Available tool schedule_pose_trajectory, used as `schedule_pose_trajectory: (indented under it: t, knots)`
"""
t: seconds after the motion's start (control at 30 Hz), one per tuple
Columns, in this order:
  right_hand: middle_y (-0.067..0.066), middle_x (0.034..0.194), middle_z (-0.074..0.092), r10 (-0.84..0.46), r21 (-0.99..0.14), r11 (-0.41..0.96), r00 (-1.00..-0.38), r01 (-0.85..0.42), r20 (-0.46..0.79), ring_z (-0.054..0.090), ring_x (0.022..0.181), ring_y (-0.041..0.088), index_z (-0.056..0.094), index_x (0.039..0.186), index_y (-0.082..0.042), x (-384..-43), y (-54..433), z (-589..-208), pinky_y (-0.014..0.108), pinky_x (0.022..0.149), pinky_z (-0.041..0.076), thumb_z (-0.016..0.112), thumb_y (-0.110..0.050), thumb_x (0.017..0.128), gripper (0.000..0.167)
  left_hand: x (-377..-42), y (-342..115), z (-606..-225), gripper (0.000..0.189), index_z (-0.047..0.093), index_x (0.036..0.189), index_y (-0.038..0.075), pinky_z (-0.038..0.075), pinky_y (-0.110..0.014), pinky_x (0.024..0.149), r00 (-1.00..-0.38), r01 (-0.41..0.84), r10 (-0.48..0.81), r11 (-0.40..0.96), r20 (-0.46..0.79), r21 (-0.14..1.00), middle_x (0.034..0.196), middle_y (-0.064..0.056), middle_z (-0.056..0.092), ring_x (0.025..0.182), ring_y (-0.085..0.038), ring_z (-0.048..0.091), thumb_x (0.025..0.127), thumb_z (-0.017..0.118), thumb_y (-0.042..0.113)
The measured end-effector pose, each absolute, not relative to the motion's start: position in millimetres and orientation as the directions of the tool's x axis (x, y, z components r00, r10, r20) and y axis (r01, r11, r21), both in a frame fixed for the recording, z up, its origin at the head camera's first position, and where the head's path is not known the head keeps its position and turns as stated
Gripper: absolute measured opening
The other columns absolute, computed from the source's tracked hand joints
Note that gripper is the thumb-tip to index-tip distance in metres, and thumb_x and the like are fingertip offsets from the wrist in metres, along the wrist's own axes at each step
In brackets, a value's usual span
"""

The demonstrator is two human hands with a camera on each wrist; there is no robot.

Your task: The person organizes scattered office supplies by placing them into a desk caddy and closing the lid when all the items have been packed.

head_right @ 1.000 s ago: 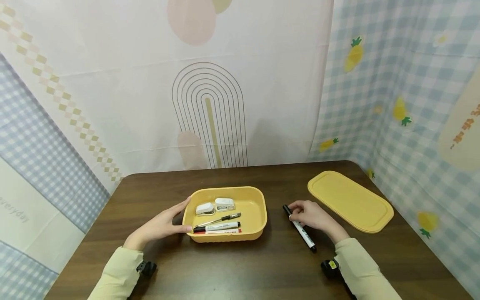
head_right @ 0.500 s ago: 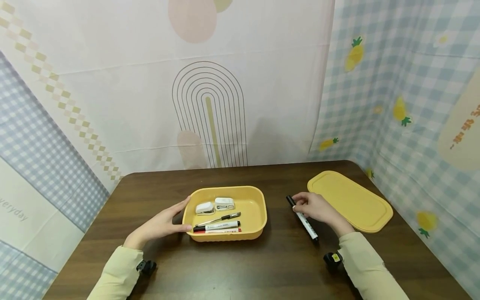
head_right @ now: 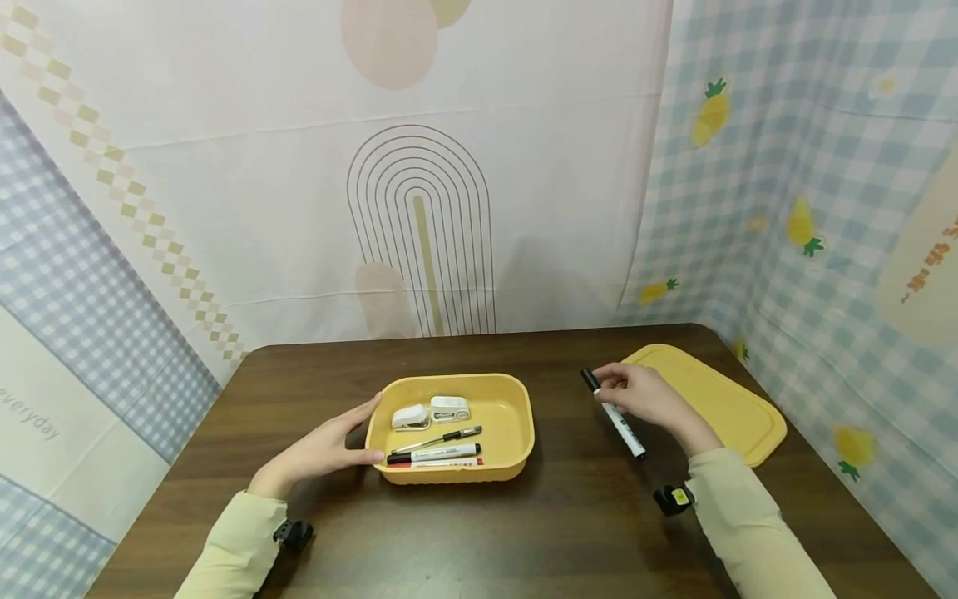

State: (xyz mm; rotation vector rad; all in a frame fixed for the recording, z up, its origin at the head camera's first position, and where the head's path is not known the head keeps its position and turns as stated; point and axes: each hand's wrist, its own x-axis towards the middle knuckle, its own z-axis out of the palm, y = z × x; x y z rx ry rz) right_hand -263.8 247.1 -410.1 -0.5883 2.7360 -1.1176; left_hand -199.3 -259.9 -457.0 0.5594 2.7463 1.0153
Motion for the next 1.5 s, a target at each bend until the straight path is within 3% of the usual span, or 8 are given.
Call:
schedule_pose_trajectory:
  t: [0.43,0.77,0.97,1.5]
  knots:
    - [0.016,0.113,0.065,-0.384,-0.693,0.65,-0.922,-0.31,0.052,0.066,0.089,0.02,0.056,0.138,0.005,-270,252,-377,0.029,0.071,0.057,0.065,-0.023,0.1,0.048,-198,-263,-459,0.101,0.02,0.162,0.016,0.026,-0.056,0.117,-0.915,0.299,0.404,0.698,-0.013,0.651,0.165,-0.01,0.023,0.149,-0.033,0.025,0.086,0.078,0.049]
    - [0.016,0.111,0.066,-0.385,-0.674,0.666,-0.921,-0.32,0.057,0.066,0.085,0.02,0.056,0.137,0.004,-272,255,-365,0.031,0.071,0.057,0.065,-0.023,0.1,0.047,-195,-265,-458,0.103,0.023,0.162,0.014,0.026,-0.055,0.117,-0.914,0.32,0.406,0.697,0.015,0.642,0.165,-0.011,0.025,0.149,-0.033,0.026,0.084,0.077,0.054]
    - [0.017,0.114,0.066,-0.38,-0.668,0.674,-0.923,-0.315,0.051,0.066,0.086,0.02,0.055,0.139,0.003,-276,252,-362,0.031,0.072,0.057,0.064,-0.025,0.1,0.049,-196,-265,-457,0.101,0.022,0.162,0.013,0.027,-0.055,0.116,-0.915,0.319,0.404,0.699,0.014,0.64,0.165,-0.01,0.025,0.149,-0.032,0.027,0.085,0.078,0.05]
    - [0.016,0.115,0.065,-0.437,-0.666,0.646,-0.896,-0.373,0.079,0.064,0.088,0.021,0.056,0.14,0.001,-292,216,-354,0.036,0.07,0.057,0.064,-0.024,0.1,0.048,-200,-262,-455,0.104,0.022,0.162,0.014,0.028,-0.053,0.116,-0.905,0.343,0.426,0.702,0.018,0.624,0.165,-0.009,0.025,0.149,-0.03,0.027,0.084,0.077,0.055]
